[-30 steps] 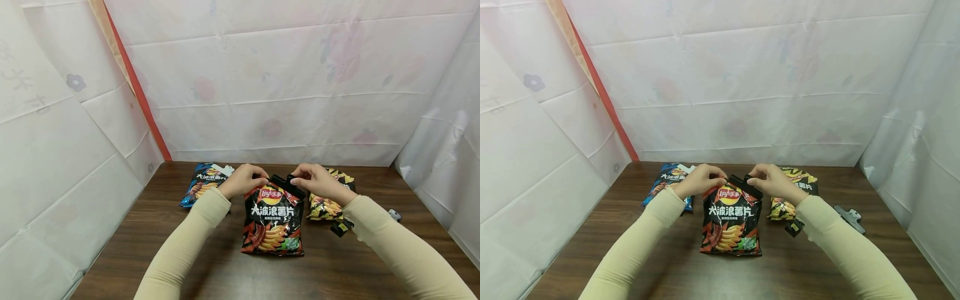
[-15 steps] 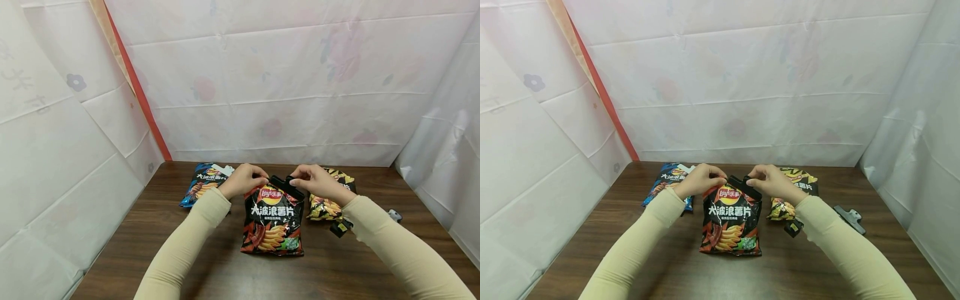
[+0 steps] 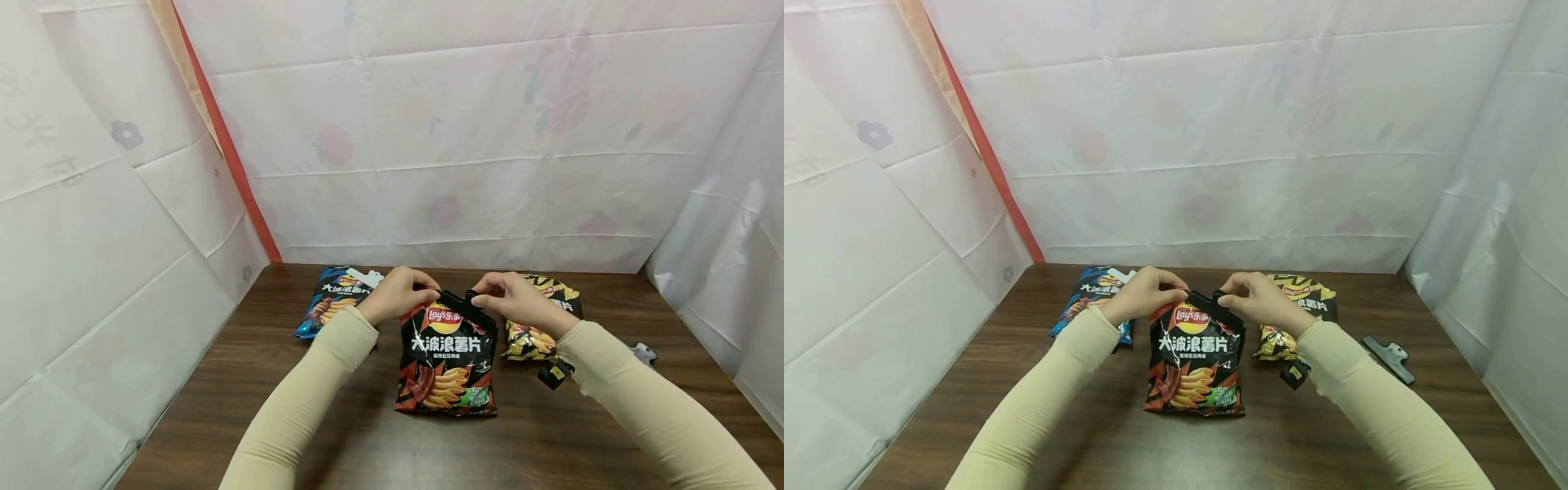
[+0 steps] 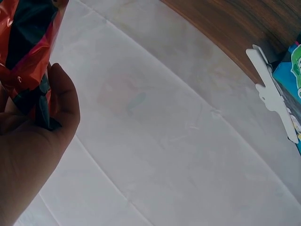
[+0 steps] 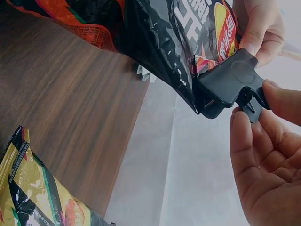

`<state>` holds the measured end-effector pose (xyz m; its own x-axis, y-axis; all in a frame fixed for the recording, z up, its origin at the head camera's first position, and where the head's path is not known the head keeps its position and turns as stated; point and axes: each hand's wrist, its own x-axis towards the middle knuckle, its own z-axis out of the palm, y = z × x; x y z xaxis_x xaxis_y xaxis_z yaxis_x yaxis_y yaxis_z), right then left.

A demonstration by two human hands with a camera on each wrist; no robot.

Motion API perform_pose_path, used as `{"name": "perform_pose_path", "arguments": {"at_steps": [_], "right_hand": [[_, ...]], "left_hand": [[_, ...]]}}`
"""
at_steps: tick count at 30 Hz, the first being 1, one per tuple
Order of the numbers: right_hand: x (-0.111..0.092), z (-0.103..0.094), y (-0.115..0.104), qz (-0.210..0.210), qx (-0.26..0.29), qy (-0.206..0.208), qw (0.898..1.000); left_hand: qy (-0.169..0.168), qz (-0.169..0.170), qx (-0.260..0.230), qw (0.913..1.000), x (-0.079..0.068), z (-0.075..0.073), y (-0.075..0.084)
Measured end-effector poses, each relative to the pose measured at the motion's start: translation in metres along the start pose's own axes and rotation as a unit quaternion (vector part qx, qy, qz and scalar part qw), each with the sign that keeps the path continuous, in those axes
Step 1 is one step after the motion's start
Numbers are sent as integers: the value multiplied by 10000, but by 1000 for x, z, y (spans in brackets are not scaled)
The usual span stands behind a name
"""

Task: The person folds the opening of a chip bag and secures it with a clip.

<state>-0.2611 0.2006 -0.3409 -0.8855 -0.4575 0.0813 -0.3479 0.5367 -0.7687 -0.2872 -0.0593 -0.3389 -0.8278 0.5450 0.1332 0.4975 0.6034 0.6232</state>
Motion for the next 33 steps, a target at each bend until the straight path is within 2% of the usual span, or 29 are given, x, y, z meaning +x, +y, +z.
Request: {"name": "perform_pose_path", "arguments": {"at_steps": [23, 33], "right_hand": [[-3, 2, 0, 267, 108, -1, 9996], [-2, 4, 4, 338, 232, -19, 9992]], "left_hand": [[-136, 21, -88, 9999, 0, -1, 0], [74, 14, -339, 9994, -1, -1, 1]]}}
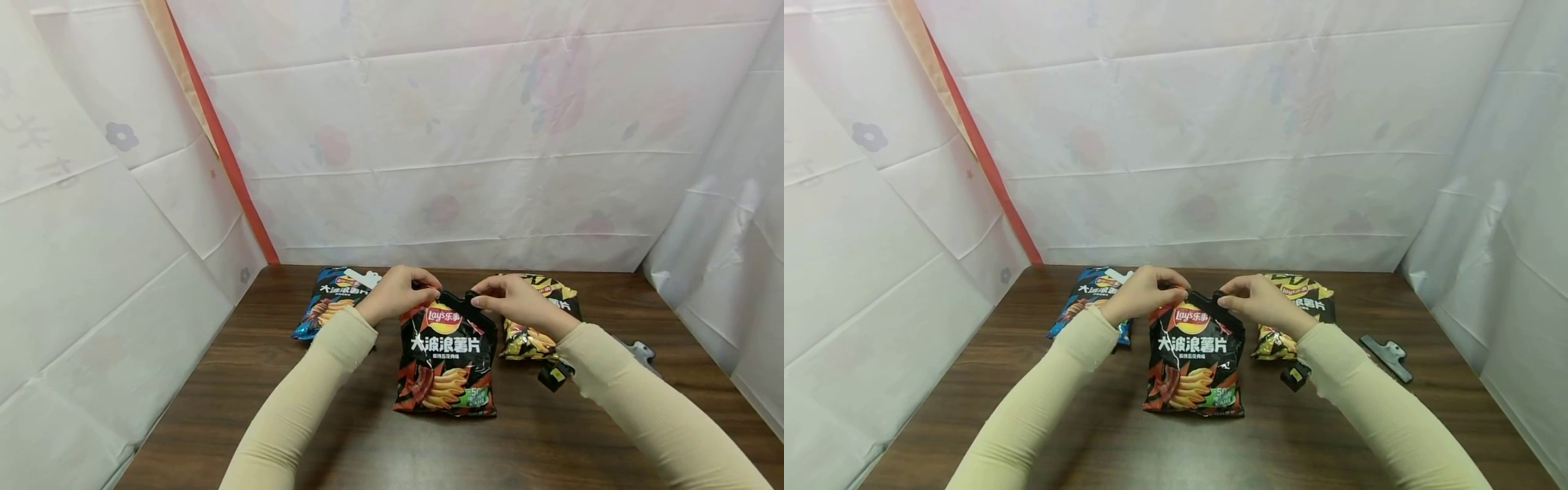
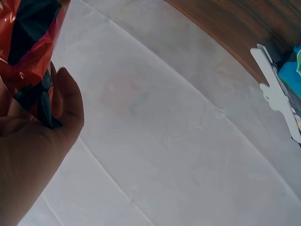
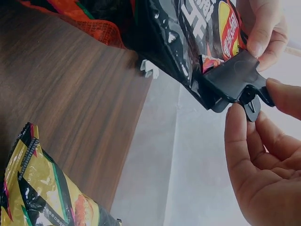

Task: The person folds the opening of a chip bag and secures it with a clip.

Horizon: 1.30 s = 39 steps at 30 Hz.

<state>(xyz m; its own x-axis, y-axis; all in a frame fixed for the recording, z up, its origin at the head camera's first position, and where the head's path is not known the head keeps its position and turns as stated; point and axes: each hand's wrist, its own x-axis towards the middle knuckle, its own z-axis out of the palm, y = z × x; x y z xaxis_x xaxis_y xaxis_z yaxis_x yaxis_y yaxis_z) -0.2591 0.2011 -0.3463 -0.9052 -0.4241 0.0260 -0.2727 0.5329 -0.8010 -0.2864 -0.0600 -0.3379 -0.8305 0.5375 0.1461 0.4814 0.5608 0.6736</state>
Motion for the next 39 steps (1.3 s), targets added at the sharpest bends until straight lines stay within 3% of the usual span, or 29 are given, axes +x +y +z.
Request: {"name": "perform_pose_path", "arguments": {"at_steps": [9, 17, 21, 28, 39], "right_hand": [[2, 1, 5, 41, 207, 33, 9998], [1, 1, 5, 139, 336, 52, 9993], [0, 1, 5, 122, 336, 68, 9993], [-2, 0, 6, 246, 410, 36, 9989], [1, 4, 8, 310, 677, 118, 9972]], "left_hand": [[584, 50, -329, 9977, -4, 3, -2], [1309, -295, -951, 9864, -14, 10, -12], [1400, -472, -1491, 9777, -22, 12, -18], [1596, -738, -1944, 9650, -36, 22, -29], [1230, -1470, -2670, 9444, -59, 43, -37]]}}
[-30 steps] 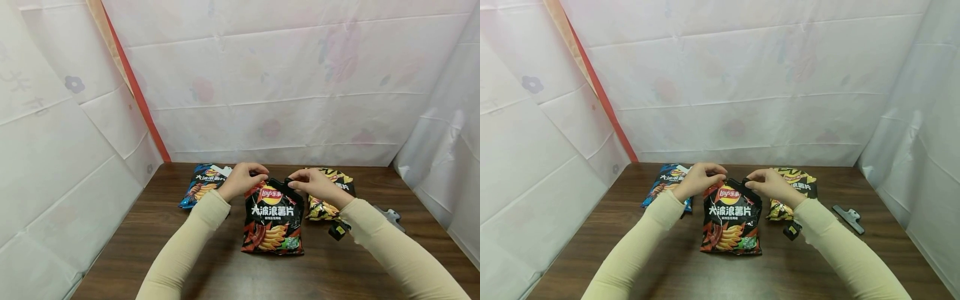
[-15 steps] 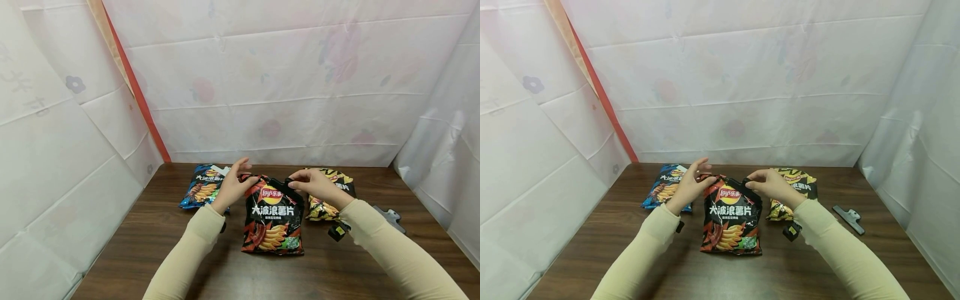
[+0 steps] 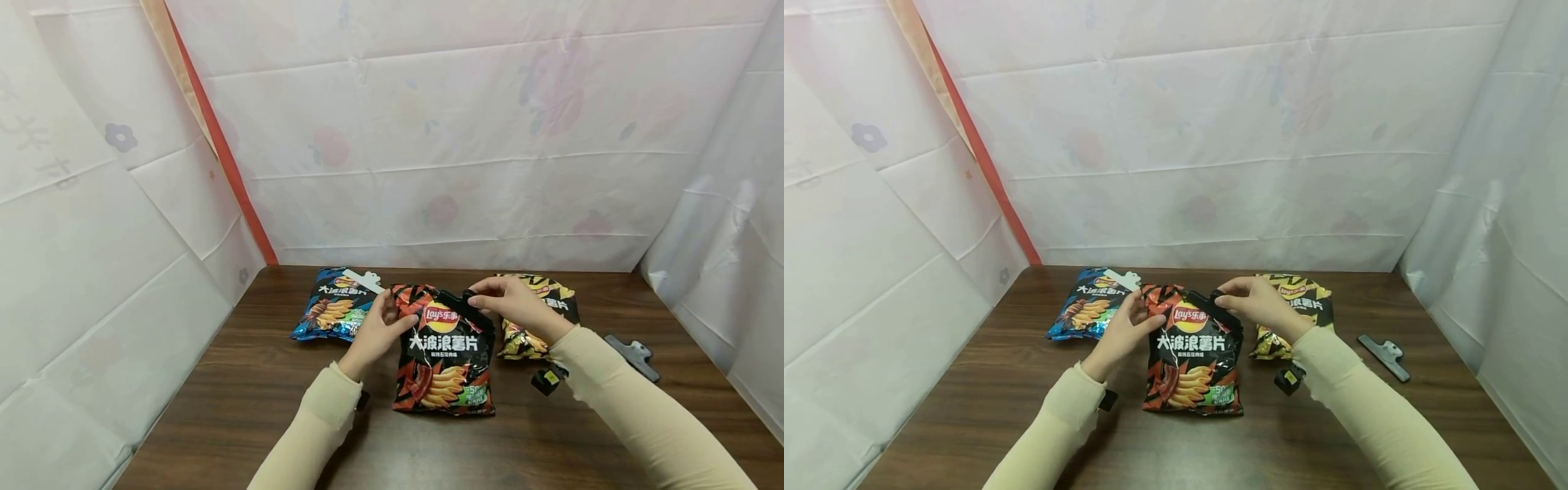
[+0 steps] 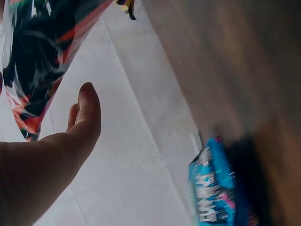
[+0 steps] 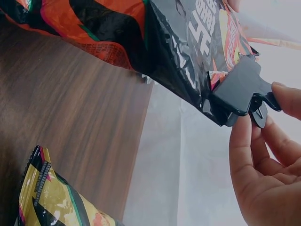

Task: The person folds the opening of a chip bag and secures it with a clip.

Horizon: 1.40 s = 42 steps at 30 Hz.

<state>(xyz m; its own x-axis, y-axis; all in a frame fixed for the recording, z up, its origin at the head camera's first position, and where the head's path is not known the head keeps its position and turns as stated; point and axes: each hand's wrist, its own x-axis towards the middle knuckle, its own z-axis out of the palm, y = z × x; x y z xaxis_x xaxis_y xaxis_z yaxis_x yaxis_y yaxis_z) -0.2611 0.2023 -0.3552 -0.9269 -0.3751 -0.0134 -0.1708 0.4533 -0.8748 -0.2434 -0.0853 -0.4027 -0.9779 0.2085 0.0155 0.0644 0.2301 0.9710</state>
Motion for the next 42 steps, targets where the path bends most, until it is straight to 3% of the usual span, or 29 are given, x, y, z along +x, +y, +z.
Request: {"name": "perform_pose_path", "arguments": {"at_steps": [14, 21, 25, 32, 42], "right_hand": [[2, 2, 4, 102, 44, 119, 9999], [2, 4, 6, 217, 258, 201, 9992], [3, 7, 8, 280, 399, 282, 9984], [3, 11, 9, 260, 492, 380, 9977], [-2, 11, 14, 80, 667, 394, 9970]], "left_hand": [[-435, -79, -154, 9989, -23, 11, -26], [-768, -73, -156, 9969, -26, 14, -29], [-783, 30, -46, 9969, -28, 15, -30], [-874, 7, -459, 9951, -27, 15, -32], [-928, 73, -498, 9944, -28, 14, -31]]}}
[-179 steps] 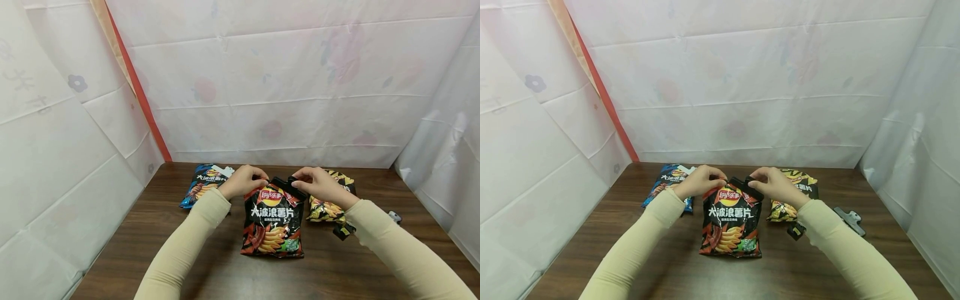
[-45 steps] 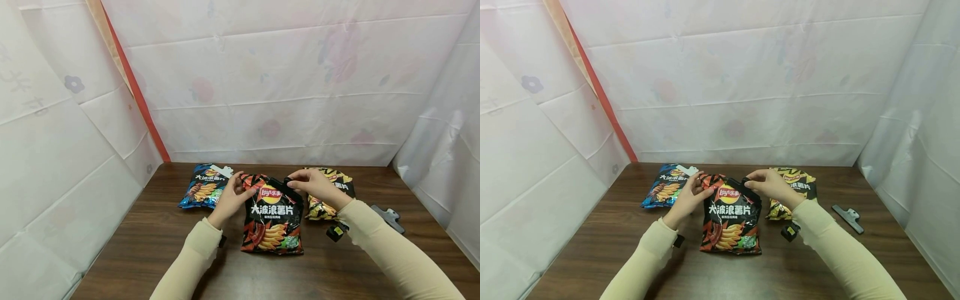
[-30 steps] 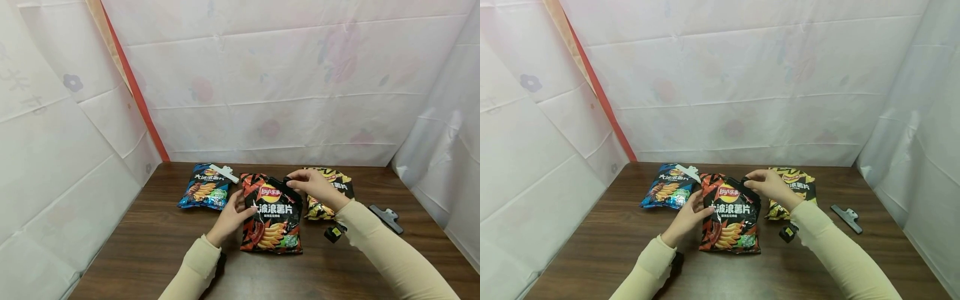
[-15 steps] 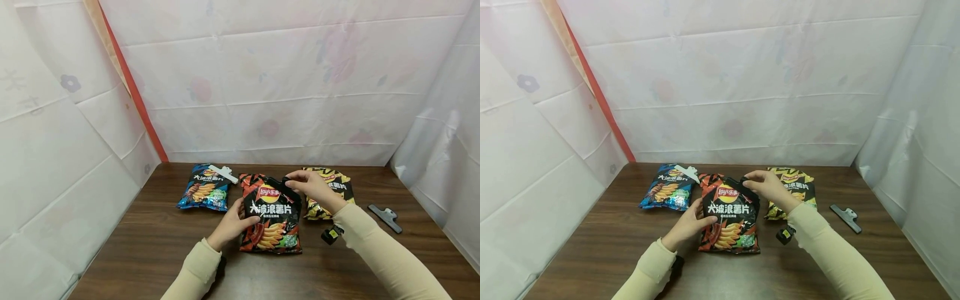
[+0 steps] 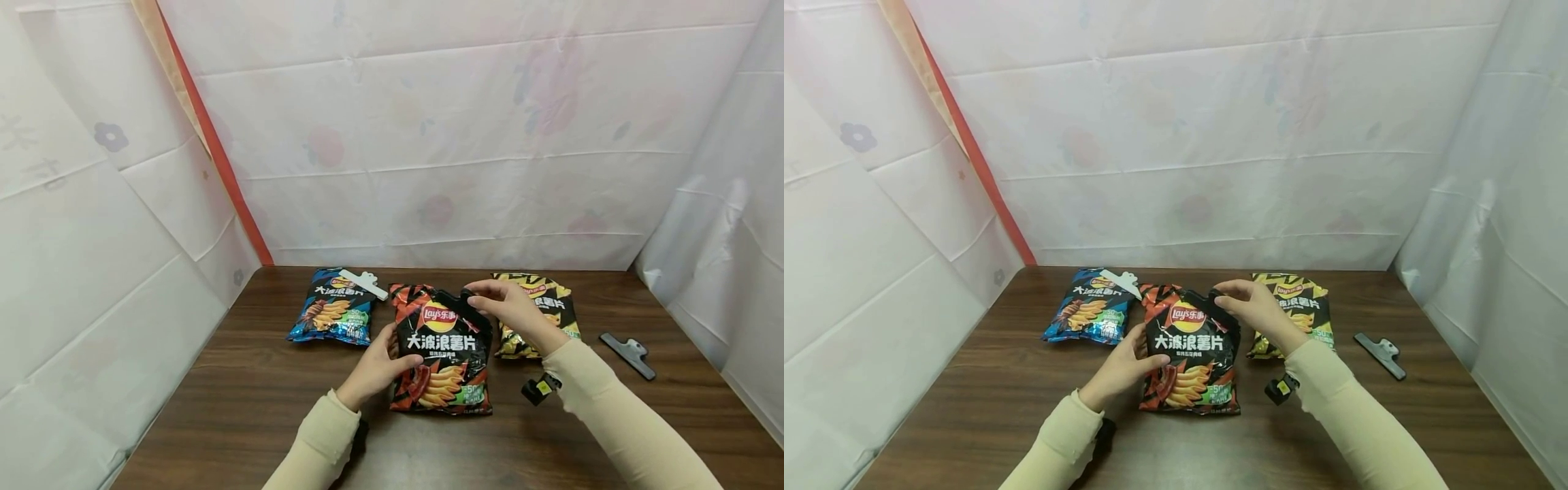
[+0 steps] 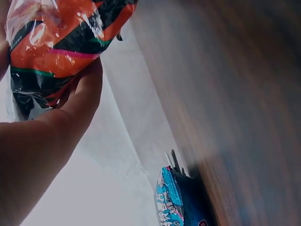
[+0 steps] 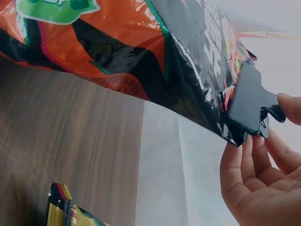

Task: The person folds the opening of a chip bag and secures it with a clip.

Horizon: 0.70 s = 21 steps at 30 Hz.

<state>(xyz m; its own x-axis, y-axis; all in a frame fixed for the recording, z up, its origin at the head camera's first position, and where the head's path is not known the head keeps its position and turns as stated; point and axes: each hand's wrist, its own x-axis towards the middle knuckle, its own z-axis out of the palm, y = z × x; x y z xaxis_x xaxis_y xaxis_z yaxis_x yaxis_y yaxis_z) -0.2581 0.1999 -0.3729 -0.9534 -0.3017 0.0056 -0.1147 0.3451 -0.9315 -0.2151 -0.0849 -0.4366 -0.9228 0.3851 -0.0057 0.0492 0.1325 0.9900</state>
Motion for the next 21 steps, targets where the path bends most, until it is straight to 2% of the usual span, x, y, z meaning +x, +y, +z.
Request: {"name": "perform_pose_path", "arguments": {"at_steps": [4, 9, 14, 18, 21], "right_hand": [[-4, 1, 5, -158, 159, 78, 9997], [-15, 6, 11, -409, 95, 390, 9984], [-28, 18, 25, -518, 190, 734, 9958], [-35, 28, 35, -496, 576, 790, 9940], [-40, 33, 41, -224, 663, 833, 9941]], "left_hand": [[84, 10, 94, 9999, 0, 0, 1], [150, 48, 400, 9991, -1, -1, 2], [111, 59, 221, 9997, 0, -1, 0], [54, 145, 111, 9998, 0, -2, 0], [81, 171, 128, 9997, 0, -2, 0]]}}
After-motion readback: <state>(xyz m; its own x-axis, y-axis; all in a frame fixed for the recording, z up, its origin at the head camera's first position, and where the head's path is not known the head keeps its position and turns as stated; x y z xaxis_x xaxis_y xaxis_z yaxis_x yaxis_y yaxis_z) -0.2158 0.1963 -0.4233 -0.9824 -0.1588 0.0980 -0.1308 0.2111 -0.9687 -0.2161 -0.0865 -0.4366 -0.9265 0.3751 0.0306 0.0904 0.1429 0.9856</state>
